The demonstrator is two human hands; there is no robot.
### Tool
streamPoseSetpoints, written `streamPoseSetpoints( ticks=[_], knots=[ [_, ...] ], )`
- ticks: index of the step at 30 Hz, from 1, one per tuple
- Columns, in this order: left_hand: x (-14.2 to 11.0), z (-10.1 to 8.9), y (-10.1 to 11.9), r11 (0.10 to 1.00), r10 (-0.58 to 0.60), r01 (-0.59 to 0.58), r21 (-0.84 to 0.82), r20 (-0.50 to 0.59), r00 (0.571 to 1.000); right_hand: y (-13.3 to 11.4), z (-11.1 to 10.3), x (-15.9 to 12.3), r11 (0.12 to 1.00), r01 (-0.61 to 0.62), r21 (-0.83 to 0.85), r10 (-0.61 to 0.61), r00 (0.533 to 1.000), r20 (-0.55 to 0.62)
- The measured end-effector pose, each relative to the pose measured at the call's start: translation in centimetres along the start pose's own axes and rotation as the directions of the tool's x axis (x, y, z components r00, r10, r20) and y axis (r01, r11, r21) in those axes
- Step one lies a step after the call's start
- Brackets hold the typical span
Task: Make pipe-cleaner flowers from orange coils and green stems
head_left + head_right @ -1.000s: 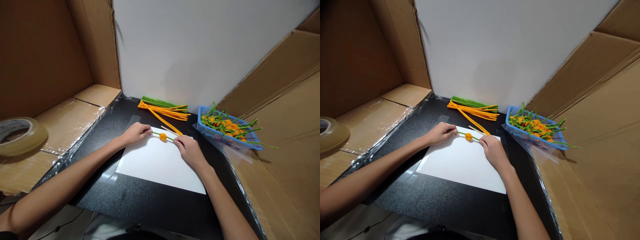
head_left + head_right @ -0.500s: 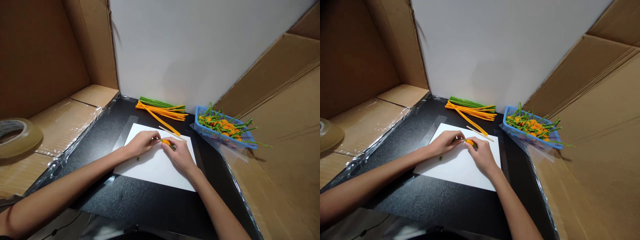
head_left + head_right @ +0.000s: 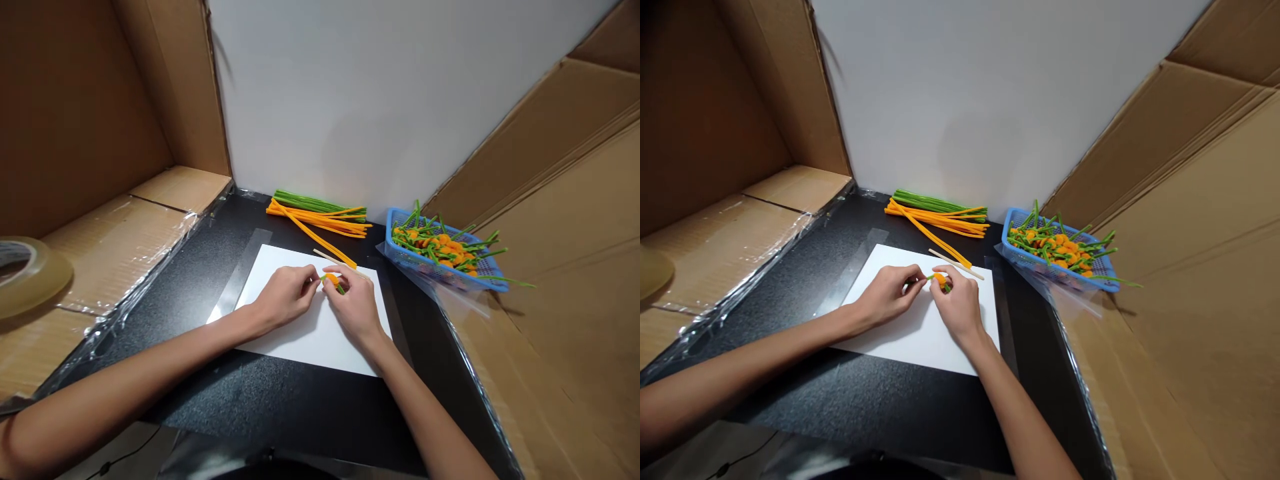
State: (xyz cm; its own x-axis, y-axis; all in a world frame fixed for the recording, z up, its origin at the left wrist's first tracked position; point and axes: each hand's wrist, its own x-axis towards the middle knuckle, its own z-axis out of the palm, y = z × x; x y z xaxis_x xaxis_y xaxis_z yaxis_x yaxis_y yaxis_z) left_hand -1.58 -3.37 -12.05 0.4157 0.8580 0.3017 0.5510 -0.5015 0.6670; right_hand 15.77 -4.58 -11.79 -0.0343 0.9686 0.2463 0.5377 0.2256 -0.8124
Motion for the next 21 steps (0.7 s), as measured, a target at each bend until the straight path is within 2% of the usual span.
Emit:
streamPoseSetpoints(
  ticks=[3,5,9,13,15,17,19,21],
  knots=[
    [0.1,-0.1,-0.4,0.998,-0.035,0.037,0.056,-0.030,0.999,0.3,0.1,0.1,0.934,-0.158,0.321,0.108,0.980,0.169],
    [0.0,0.0,-0.4,0.989,-0.025,0.025,0.144,0.002,1.000,0.4,0.3,0.1,0.902,-0.207,0.378,0.145,0.972,0.186],
    [-0.4,0.6,0.3,0.928,-0.004,-0.046,0.371,0.133,0.991,0.2,0.8,-0.3,0.968,-0.116,0.222,0.112,0.993,0.028],
    [-0.8,1.1,0.9,0.892,-0.011,-0.074,0.445,0.187,0.982,0.0,1.1,-0.7,0.997,-0.019,0.080,0.022,0.999,-0.038],
    [-0.8,0.9,1.0,0.905,0.019,-0.096,0.413,0.188,0.982,0.1,1.0,-0.5,0.994,0.004,0.105,-0.001,1.000,-0.028],
    [-0.7,0.2,0.9,0.942,0.056,-0.110,0.317,0.174,0.983,0.2,0.6,-0.2,0.977,0.002,0.214,0.002,1.000,-0.017],
    [-0.3,-0.7,0.7,0.985,0.068,-0.086,0.148,0.126,0.990,0.2,0.0,0.2,0.944,-0.023,0.331,0.024,1.000,0.001],
    [0.2,-1.6,0.5,0.998,0.031,-0.029,-0.061,0.028,0.999,0.0,-0.6,0.5,0.924,-0.038,0.380,0.019,0.998,0.055]
  ],
)
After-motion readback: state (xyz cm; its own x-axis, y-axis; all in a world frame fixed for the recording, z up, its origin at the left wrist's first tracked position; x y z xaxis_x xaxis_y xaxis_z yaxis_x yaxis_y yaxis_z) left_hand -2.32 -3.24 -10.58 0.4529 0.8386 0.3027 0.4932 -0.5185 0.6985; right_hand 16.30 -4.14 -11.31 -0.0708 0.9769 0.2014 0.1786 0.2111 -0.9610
